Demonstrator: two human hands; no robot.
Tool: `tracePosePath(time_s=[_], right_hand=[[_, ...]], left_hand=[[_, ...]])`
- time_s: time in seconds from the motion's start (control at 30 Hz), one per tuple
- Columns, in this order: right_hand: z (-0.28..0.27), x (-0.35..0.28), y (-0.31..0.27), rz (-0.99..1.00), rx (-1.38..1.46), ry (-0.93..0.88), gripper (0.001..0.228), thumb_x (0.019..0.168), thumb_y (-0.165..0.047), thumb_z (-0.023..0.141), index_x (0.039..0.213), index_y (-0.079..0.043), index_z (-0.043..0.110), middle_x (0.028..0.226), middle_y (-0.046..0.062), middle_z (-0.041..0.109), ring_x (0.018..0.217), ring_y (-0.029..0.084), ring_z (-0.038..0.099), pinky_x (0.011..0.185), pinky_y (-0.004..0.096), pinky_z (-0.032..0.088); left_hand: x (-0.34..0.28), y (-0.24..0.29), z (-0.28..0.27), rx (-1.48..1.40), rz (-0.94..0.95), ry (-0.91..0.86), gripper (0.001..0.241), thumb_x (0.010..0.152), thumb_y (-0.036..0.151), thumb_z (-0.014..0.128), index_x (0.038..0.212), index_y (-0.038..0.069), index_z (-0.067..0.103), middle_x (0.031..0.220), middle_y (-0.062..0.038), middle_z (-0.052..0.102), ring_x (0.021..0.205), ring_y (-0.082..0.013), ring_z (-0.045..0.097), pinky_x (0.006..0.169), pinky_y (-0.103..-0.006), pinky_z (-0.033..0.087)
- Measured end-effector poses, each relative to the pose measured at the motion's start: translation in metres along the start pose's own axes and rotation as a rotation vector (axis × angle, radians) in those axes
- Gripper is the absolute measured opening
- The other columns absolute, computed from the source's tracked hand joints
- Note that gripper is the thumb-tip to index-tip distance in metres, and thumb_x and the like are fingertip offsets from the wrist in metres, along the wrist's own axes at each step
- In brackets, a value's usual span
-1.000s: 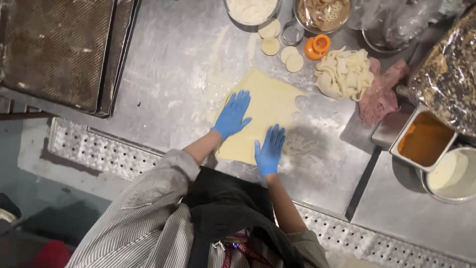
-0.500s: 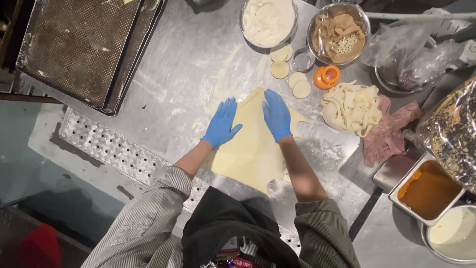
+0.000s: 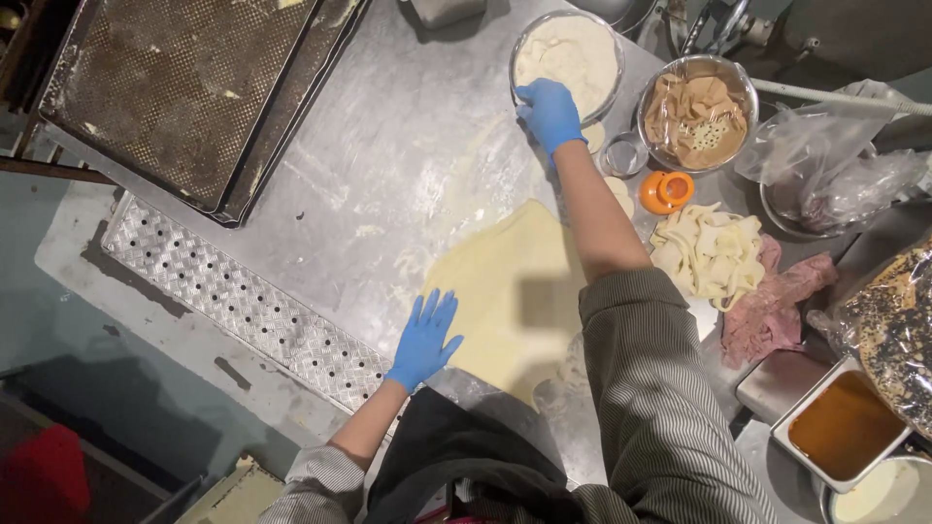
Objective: Cutting circular pieces of dough from a flattened sheet and placing them onto a baking tray.
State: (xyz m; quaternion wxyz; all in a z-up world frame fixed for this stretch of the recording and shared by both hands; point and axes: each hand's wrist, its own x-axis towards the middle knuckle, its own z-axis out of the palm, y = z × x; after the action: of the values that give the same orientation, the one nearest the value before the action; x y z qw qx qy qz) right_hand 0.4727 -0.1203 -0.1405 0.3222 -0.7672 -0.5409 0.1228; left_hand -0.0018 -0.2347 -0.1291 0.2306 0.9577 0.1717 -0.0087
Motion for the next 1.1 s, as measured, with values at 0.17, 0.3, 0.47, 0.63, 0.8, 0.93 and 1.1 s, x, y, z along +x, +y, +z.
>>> tracePosePath(time_s=[0.17,0.3,0.47,0.63,0.8,0.93,1.1], right_hand=[[-0.011,-0.040,-0.021,0.297,0.370,0.203,0.020,0.077,-0.008,0.073,0.096,-0.009,0.080,0.093,0.011,0.076,0.085,0.027,0.075,0.081,0.037,0.059],[-0.022,-0.142,-0.046,0.239,0.198,0.241,0.019,0.081,-0.003,0.070,0.096,-0.006,0.081,0.093,0.015,0.075,0.089,0.029,0.072,0.083,0.037,0.056],[-0.046,-0.269,-0.140,0.618,0.251,0.189,0.014,0.085,-0.011,0.069,0.094,-0.004,0.077,0.098,0.014,0.074,0.092,0.028,0.073,0.084,0.038,0.056],[-0.017,-0.355,-0.171,0.377,0.114,0.057,0.037,0.093,-0.017,0.064,0.128,-0.005,0.069,0.136,0.019,0.069,0.128,0.034,0.064,0.111,0.039,0.050],[0.047,-0.346,-0.211,0.481,-0.330,0.139,0.072,0.091,-0.033,0.070,0.148,0.002,0.048,0.158,0.029,0.036,0.147,0.051,0.030,0.120,0.058,0.023],[0.130,-0.335,-0.275,0.485,-0.308,-0.135,0.086,0.090,-0.046,0.066,0.157,-0.001,0.035,0.167,0.021,0.023,0.155,0.047,0.019,0.125,0.061,0.014],[0.119,-0.396,-0.254,0.449,-0.349,-0.013,0.090,0.090,-0.052,0.063,0.158,-0.001,0.034,0.167,0.020,0.026,0.155,0.046,0.021,0.124,0.060,0.016]], left_hand=[[-0.030,-0.031,-0.014,0.016,-0.012,-0.011,0.070,0.097,0.041,0.059,0.153,0.004,0.041,0.162,-0.017,0.036,0.152,-0.0364,0.028,0.125,-0.0559,0.015],[-0.004,-0.056,-0.024,-0.097,0.151,-0.072,0.077,0.096,0.043,0.060,0.154,-0.002,0.038,0.163,-0.019,0.035,0.153,-0.0414,0.025,0.126,-0.0537,0.016],[0.025,-0.064,-0.021,-0.041,0.282,-0.079,0.087,0.096,0.047,0.058,0.154,-0.012,0.032,0.163,-0.028,0.029,0.154,-0.0430,0.022,0.127,-0.0546,0.014],[0.025,-0.068,-0.028,-0.035,0.248,-0.101,0.084,0.096,0.045,0.055,0.154,-0.011,0.029,0.164,-0.030,0.024,0.154,-0.0449,0.017,0.128,-0.0551,0.011],[0.016,-0.076,-0.021,0.000,0.293,-0.098,0.080,0.099,0.039,0.052,0.156,-0.013,0.027,0.165,-0.031,0.022,0.156,-0.0455,0.015,0.128,-0.0556,0.009],[0.017,-0.078,-0.015,-0.022,0.296,-0.072,0.078,0.099,0.034,0.050,0.157,-0.013,0.024,0.166,-0.030,0.021,0.156,-0.0452,0.014,0.128,-0.0558,0.008],[0.017,-0.076,-0.018,-0.026,0.300,-0.103,0.079,0.098,0.033,0.048,0.157,-0.014,0.023,0.166,-0.031,0.019,0.156,-0.0458,0.013,0.129,-0.0556,0.007]])
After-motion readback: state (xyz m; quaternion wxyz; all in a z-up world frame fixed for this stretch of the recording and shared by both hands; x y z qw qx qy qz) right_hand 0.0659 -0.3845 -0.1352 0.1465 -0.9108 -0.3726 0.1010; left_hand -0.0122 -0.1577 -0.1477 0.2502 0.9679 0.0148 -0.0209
